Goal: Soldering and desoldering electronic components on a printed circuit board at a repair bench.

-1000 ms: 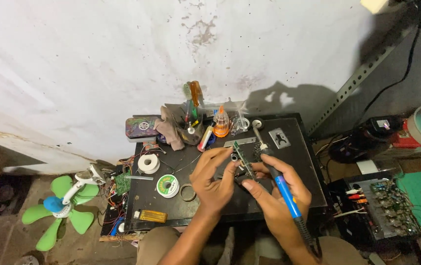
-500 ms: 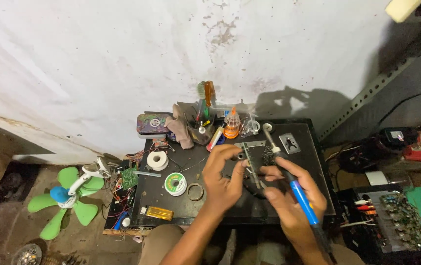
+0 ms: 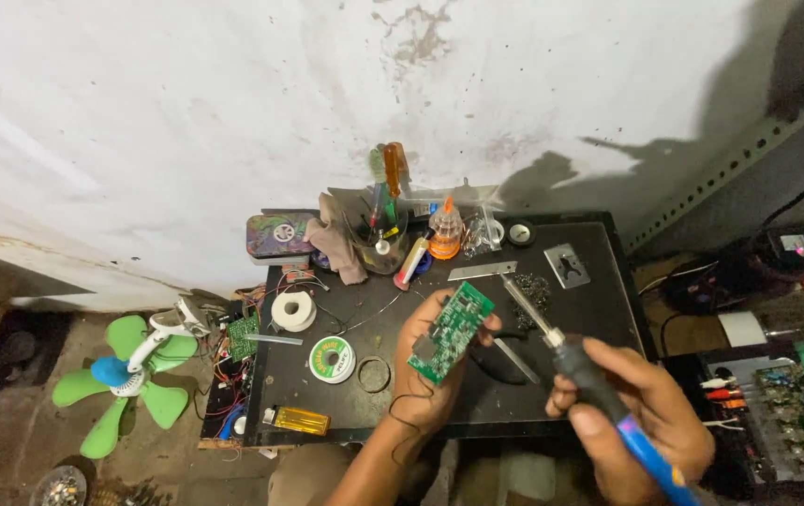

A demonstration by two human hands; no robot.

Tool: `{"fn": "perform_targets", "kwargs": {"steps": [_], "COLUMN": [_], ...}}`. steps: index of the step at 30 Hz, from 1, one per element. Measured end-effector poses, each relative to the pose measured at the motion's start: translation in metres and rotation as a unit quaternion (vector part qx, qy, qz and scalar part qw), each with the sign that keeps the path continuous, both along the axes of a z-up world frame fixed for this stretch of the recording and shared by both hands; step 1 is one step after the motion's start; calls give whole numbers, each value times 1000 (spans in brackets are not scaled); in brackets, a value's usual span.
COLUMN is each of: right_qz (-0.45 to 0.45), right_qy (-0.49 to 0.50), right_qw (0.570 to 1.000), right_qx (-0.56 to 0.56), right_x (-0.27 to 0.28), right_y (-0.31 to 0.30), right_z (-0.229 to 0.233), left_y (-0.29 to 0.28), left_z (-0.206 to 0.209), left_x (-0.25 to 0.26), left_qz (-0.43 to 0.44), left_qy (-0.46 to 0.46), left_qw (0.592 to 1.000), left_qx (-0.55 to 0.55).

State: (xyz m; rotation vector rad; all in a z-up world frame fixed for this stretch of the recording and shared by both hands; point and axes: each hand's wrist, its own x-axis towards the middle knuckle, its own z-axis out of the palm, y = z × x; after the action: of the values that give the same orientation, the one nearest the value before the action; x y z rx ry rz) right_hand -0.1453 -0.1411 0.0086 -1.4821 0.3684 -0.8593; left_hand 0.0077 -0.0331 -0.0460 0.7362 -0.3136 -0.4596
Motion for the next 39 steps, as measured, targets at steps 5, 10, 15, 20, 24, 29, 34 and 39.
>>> {"fn": "perform_targets", "kwargs": {"steps": [5,10,15,20,24,29,34,39], "right_qz": [33,51,55,24,-13,31,53,37], "right_qy": [45,29,69,67,86,12,-4,7], "right_qw": [994,997,988,984,984,995,993,995], "right_qx": [-93,-46,-124,-162,-155,-96,-104,-88], "right_x": [-10,-19,-17,-7,-2,-1,-1,0], "right_y": [2,1,-3,14,18,15,10,14], "right_z": [18,15,5,16,22,18,17,19], "left_y": [1,6,8,10,10,11,11,10], "left_z": [2,0,7,10,2,0,3,2], "left_x": [-3,-1,0,0,-1,1,0,1], "left_qz": [-48,-60,-63,-71,-77,-83,-84,-74], "left_qy": [54,30,25,13,16,5,-2,-9], "left_qw": [997,995,997,996,995,994,994,995], "left_qx": [0,-77,-41,-59,-68,-73,-76,-66]}}
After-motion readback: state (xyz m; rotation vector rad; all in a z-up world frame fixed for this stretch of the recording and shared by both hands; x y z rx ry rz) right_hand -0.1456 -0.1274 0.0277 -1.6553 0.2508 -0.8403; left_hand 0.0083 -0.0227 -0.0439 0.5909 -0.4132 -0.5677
